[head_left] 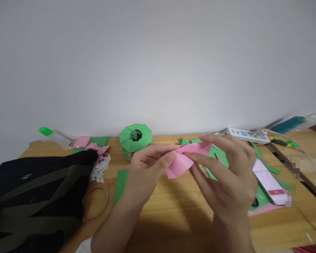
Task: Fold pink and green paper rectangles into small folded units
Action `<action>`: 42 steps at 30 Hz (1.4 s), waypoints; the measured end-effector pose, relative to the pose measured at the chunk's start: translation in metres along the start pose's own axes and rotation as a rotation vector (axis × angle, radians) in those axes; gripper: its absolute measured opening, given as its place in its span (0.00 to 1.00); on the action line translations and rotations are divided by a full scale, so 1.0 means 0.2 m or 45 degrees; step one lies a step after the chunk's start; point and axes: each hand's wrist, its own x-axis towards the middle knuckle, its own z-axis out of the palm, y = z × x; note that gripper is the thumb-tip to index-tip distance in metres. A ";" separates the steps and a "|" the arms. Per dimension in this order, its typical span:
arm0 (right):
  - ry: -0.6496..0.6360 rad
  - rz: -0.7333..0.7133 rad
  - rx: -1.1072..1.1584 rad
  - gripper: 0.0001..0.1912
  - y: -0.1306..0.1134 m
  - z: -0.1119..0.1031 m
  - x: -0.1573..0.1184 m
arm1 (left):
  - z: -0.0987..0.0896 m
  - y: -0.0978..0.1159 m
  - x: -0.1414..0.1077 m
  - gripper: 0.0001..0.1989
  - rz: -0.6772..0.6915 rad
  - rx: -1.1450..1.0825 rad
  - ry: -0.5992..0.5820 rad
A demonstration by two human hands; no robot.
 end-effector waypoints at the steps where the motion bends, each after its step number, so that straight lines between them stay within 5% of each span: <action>1: -0.002 -0.001 0.000 0.09 0.00 0.00 0.00 | 0.00 0.00 0.00 0.05 0.000 -0.002 0.011; 11: -0.029 -0.014 0.010 0.08 0.01 0.01 0.00 | 0.00 -0.02 0.00 0.03 0.007 0.058 0.117; 23: -0.068 0.012 0.036 0.07 0.03 0.02 0.02 | 0.01 -0.01 0.01 0.07 -0.108 -0.196 0.034; 32: -0.117 0.010 0.055 0.09 0.02 0.03 0.01 | 0.01 -0.01 0.03 0.08 -0.066 0.085 -0.034; 38: -0.118 0.142 0.352 0.23 0.01 0.02 0.02 | 0.00 -0.04 0.04 0.09 -0.110 -0.018 -0.065; 42: -0.093 0.309 0.638 0.17 0.03 0.01 0.01 | 0.00 -0.04 0.04 0.09 -0.216 -0.146 -0.026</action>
